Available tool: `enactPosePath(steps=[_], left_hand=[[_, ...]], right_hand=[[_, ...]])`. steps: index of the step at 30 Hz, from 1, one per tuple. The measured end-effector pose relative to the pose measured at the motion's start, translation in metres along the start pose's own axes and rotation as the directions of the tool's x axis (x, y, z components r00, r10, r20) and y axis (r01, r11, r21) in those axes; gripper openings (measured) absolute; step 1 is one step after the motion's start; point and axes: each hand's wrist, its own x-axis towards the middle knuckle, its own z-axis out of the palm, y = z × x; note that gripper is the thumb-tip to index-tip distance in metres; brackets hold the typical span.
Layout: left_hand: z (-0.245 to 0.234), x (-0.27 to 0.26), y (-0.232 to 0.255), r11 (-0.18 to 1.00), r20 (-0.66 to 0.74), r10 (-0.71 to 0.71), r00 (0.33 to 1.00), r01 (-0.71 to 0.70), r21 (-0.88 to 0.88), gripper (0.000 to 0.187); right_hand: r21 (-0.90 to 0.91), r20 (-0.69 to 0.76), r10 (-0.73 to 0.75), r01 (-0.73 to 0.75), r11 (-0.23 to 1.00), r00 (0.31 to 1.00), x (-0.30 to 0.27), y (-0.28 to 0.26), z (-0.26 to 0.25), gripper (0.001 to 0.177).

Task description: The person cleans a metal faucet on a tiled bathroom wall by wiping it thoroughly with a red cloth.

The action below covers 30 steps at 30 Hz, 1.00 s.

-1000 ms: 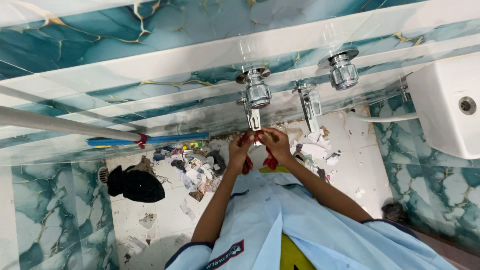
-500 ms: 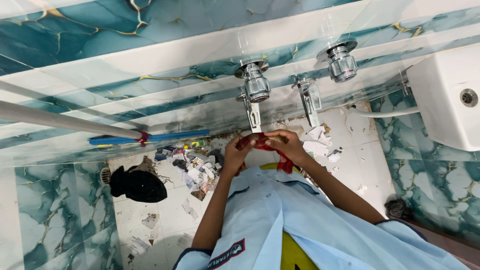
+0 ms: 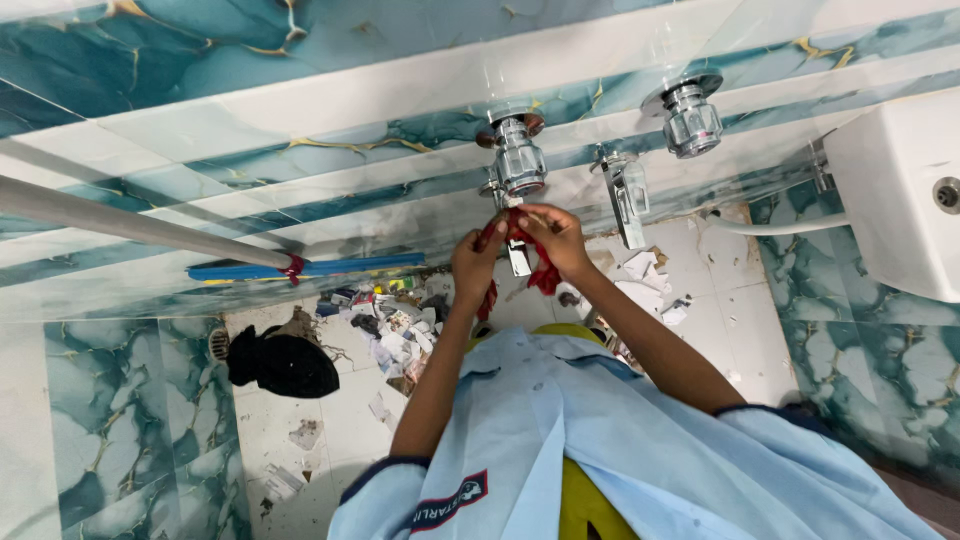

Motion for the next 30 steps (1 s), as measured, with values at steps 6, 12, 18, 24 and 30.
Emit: enactPosePath(steps=[6,12,18,24,30], left_hand=[[0.014,0.016,0.009,0.996,-0.049,0.001,0.999,0.004,0.086,0.051],[0.008,-0.014,-0.004,0.997,-0.037,0.076,0.996,-0.075,0.03,0.044],[0.009,0.019,0.01,1.0,-0.042,-0.005,0.999,0.006,0.018,0.051],[0.005,-0.024,-0.022,0.994,0.019,-0.106,0.994,0.105,0.009,0.038],[0.01,0.039,-0.02,0.983,0.012,-0.048,0.999,0.05,-0.177,0.047]], right_hand=[[-0.006,-0.099,-0.062,0.062,0.998,0.993,0.005,0.014,0.004,0.025],[0.014,-0.033,-0.073,0.073,0.997,0.997,-0.019,0.001,0.012,0.028],[0.011,-0.099,-0.074,0.076,0.997,0.992,0.007,-0.003,0.016,0.026],[-0.046,-0.08,-0.121,0.117,0.992,0.989,-0.049,-0.01,0.027,0.027],[-0.034,-0.101,-0.063,0.06,0.998,0.993,0.024,0.003,0.018,0.02]])
